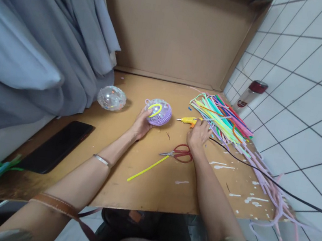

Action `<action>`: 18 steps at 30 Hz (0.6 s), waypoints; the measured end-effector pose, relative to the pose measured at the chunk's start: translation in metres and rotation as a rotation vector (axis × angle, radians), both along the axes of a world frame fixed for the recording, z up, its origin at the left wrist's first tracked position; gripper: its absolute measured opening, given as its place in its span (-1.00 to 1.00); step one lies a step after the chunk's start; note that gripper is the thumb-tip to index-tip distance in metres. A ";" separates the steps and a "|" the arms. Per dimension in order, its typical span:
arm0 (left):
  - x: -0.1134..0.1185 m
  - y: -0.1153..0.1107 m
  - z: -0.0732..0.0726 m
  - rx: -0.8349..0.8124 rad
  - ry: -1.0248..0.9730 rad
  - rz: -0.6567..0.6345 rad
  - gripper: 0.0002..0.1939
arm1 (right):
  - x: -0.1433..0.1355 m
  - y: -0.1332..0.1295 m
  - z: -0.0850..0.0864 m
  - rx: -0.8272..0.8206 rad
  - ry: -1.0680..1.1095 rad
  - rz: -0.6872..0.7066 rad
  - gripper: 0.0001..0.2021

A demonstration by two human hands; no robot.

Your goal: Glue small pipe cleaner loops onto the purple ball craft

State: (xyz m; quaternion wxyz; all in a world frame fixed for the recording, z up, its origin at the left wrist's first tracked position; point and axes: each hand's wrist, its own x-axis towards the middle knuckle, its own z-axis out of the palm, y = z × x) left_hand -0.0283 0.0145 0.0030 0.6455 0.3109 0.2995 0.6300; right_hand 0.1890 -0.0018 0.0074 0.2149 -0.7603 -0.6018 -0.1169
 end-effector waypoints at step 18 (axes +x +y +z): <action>0.013 -0.010 -0.001 0.043 0.033 0.025 -0.39 | -0.066 -0.041 0.007 0.414 0.287 0.555 -0.87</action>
